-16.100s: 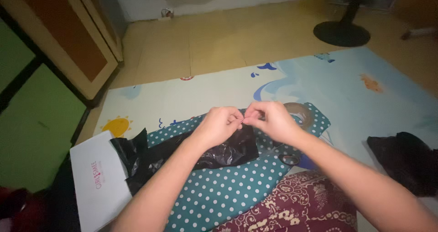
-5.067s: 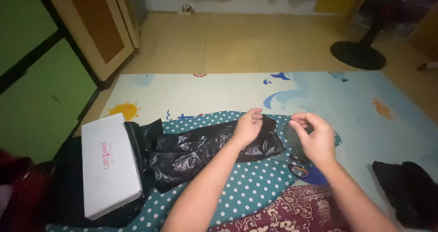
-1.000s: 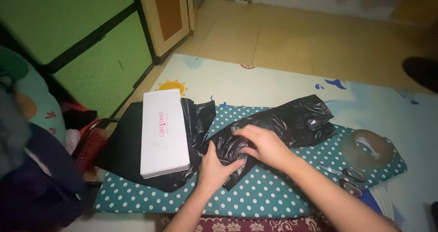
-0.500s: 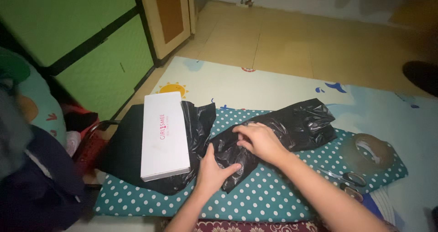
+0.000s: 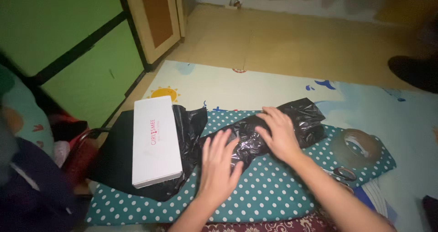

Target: The person wraps a black item in a black plastic bag. They fold the bag around the item, then repeatedly cut pieces of clear tape and apply them to seal the bag. The person uses scissors to cut the tape and their hands to smooth and press the tape onto the bag.

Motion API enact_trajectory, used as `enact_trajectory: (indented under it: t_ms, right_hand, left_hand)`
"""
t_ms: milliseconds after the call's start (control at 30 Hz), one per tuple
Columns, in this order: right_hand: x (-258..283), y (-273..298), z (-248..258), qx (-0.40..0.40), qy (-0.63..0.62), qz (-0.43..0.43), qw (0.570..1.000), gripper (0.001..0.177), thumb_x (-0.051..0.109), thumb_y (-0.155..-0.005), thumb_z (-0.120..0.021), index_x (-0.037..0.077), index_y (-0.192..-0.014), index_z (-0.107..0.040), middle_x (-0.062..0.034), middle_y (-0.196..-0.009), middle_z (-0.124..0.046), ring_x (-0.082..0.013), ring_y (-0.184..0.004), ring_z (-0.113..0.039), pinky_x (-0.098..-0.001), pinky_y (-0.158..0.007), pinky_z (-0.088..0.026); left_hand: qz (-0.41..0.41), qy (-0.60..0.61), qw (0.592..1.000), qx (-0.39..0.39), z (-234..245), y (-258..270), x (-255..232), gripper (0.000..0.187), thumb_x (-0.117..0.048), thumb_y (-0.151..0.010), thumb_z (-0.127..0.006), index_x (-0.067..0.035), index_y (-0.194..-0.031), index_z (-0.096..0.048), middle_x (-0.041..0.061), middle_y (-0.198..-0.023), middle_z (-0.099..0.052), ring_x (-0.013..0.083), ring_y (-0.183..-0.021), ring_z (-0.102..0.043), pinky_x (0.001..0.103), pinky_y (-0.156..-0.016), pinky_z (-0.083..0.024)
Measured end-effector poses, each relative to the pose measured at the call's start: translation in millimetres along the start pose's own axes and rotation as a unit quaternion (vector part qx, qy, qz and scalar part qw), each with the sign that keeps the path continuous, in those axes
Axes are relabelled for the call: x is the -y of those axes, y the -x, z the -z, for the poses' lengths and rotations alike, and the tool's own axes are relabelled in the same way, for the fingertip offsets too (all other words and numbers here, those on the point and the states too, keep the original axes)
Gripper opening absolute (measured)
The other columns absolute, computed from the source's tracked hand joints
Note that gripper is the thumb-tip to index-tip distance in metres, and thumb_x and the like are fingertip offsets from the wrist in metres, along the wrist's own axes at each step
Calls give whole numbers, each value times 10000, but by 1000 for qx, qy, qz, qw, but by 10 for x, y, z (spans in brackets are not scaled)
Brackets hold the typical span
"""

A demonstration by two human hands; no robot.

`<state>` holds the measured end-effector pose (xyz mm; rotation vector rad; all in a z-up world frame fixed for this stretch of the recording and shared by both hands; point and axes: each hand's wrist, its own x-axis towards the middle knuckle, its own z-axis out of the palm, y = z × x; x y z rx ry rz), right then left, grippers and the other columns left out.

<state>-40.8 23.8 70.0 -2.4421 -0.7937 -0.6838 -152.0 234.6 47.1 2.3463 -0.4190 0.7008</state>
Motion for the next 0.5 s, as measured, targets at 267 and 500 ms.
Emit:
enact_trajectory:
  t_ms: [267,500]
  right_hand:
    - [-103,271,-20,39,-23,-48,998,602,311,-950,-606,37,-1470,-478,-273,-1561,-363,-455,-1438,-323,-501,-1155,-247]
    - [-530,323,538,169,20,-75,983,443,349,-907,-655,188,-1319,-644,-79,-1427,-606,-309,-1355,-534,-451,-1137,-392]
  left_hand:
    - [15,-64,983,172,-329,-192,138,882,-212,-831,-738,37,-1526,-255,279,-1590,-259,401,-1496,-217,563,-1201,-115]
    - [-18,-204,938,278,-100,-566,476,826,-9,-770,-686,-96,-1524,-358,175,-1636,-270,323,-1542,-199,583,-1222,-88]
